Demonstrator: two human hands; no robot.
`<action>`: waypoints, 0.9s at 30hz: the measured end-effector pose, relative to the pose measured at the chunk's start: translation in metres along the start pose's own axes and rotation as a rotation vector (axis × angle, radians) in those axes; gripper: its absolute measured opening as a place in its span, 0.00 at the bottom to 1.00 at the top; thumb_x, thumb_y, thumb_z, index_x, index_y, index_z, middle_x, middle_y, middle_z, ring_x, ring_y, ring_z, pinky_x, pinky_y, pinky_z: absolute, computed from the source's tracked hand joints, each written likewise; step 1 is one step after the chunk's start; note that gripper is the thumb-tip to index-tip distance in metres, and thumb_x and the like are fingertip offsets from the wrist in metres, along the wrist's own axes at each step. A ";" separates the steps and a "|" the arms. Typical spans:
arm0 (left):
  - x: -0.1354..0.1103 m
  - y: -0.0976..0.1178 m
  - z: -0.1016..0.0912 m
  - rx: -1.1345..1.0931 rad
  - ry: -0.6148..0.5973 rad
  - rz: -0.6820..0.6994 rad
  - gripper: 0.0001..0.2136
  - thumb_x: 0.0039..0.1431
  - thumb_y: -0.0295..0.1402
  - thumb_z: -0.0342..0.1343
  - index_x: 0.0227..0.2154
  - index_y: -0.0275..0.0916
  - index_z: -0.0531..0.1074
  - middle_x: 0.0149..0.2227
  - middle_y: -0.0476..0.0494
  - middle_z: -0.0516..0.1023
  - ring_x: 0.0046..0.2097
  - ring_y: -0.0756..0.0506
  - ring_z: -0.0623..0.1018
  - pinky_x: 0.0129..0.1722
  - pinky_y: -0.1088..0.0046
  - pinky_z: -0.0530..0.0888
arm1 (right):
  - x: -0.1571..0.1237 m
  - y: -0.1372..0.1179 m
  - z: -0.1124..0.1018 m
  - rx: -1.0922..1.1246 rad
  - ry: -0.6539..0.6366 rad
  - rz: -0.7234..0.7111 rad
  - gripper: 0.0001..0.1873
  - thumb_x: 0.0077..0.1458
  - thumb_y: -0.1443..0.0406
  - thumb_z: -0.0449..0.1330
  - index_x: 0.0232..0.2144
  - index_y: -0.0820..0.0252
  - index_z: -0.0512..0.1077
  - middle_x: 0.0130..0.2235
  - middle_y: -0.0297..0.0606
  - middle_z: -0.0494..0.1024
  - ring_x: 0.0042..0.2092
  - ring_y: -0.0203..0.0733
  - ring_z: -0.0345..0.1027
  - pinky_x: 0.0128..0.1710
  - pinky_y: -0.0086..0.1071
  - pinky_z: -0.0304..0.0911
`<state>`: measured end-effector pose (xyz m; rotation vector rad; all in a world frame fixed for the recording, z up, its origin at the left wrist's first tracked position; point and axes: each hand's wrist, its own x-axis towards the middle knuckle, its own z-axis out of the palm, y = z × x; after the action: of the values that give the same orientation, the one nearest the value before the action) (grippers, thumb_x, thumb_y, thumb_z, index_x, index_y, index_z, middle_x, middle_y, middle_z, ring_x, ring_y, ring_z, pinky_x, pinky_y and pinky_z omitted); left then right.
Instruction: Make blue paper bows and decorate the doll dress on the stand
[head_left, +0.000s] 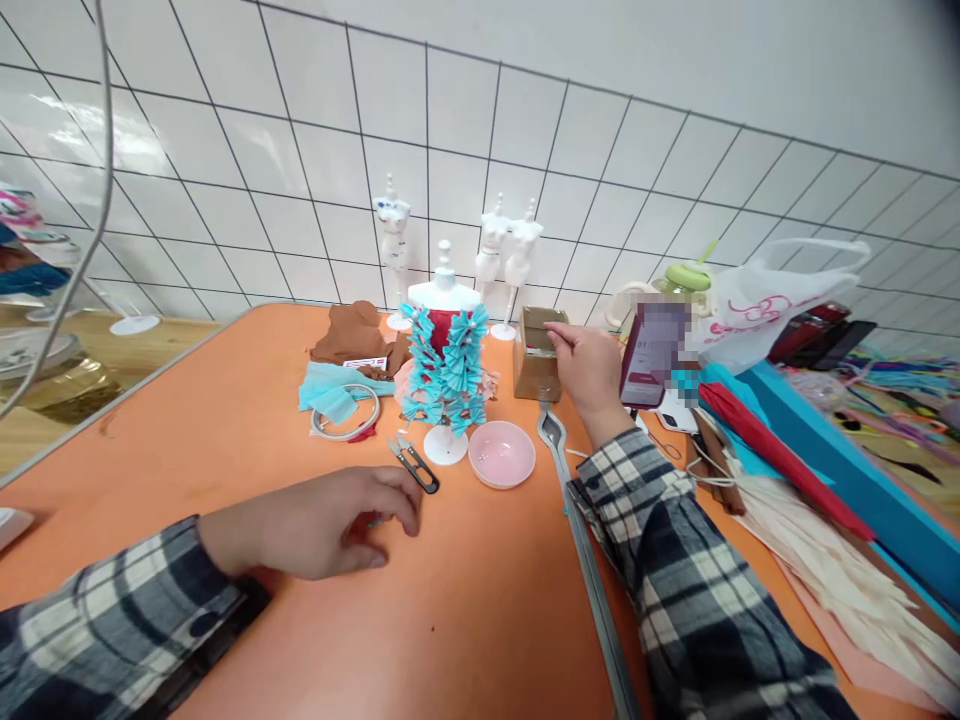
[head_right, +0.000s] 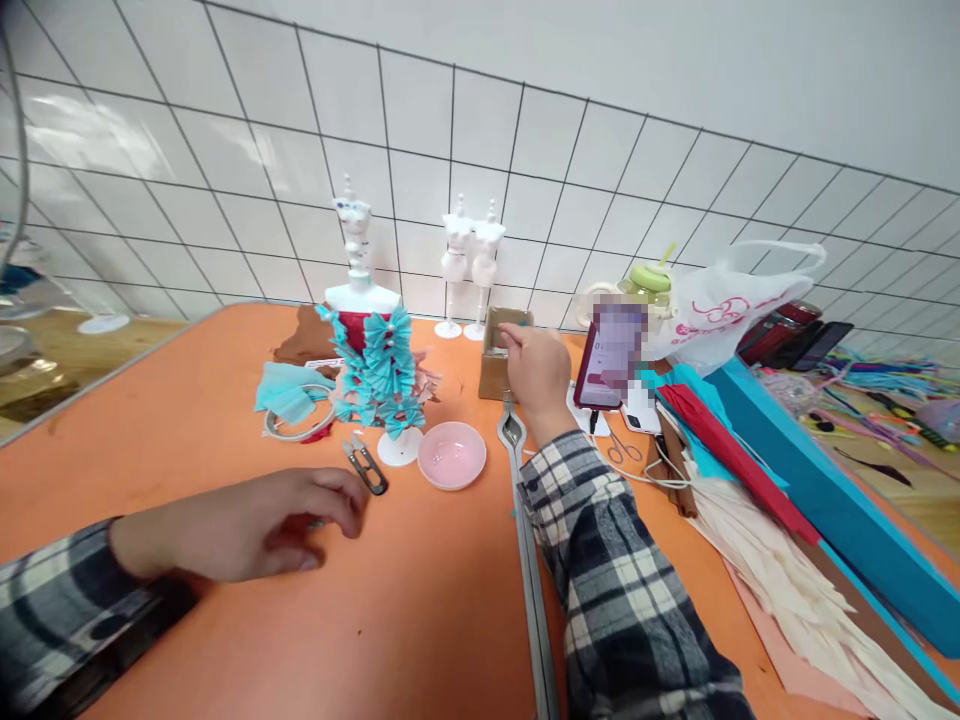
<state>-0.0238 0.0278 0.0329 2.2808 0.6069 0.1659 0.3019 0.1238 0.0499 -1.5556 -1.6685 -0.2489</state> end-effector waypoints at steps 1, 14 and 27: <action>-0.002 -0.002 -0.002 -0.025 -0.016 -0.024 0.12 0.52 0.23 0.57 0.39 0.43 0.73 0.45 0.44 0.73 0.51 0.43 0.71 0.46 0.74 0.71 | 0.001 0.002 0.003 -0.070 -0.033 -0.013 0.16 0.61 0.65 0.53 0.46 0.56 0.78 0.38 0.43 0.81 0.43 0.49 0.69 0.41 0.39 0.62; -0.001 -0.032 -0.005 -0.263 0.017 -0.170 0.07 0.57 0.36 0.58 0.36 0.38 0.76 0.38 0.42 0.76 0.36 0.47 0.76 0.36 0.76 0.73 | -0.012 -0.008 -0.001 -0.030 0.152 -0.116 0.16 0.63 0.65 0.48 0.44 0.58 0.75 0.41 0.40 0.80 0.42 0.46 0.70 0.42 0.37 0.60; -0.009 -0.029 -0.007 0.048 0.071 -0.119 0.05 0.57 0.31 0.54 0.32 0.38 0.74 0.36 0.44 0.74 0.34 0.49 0.72 0.35 0.77 0.69 | -0.120 -0.015 -0.047 0.279 -0.395 -0.370 0.09 0.59 0.67 0.55 0.36 0.57 0.77 0.30 0.36 0.79 0.33 0.38 0.70 0.34 0.32 0.62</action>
<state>-0.0448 0.0449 0.0181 2.2853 0.7890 0.1766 0.2960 0.0025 0.0056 -1.1289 -2.1930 0.1093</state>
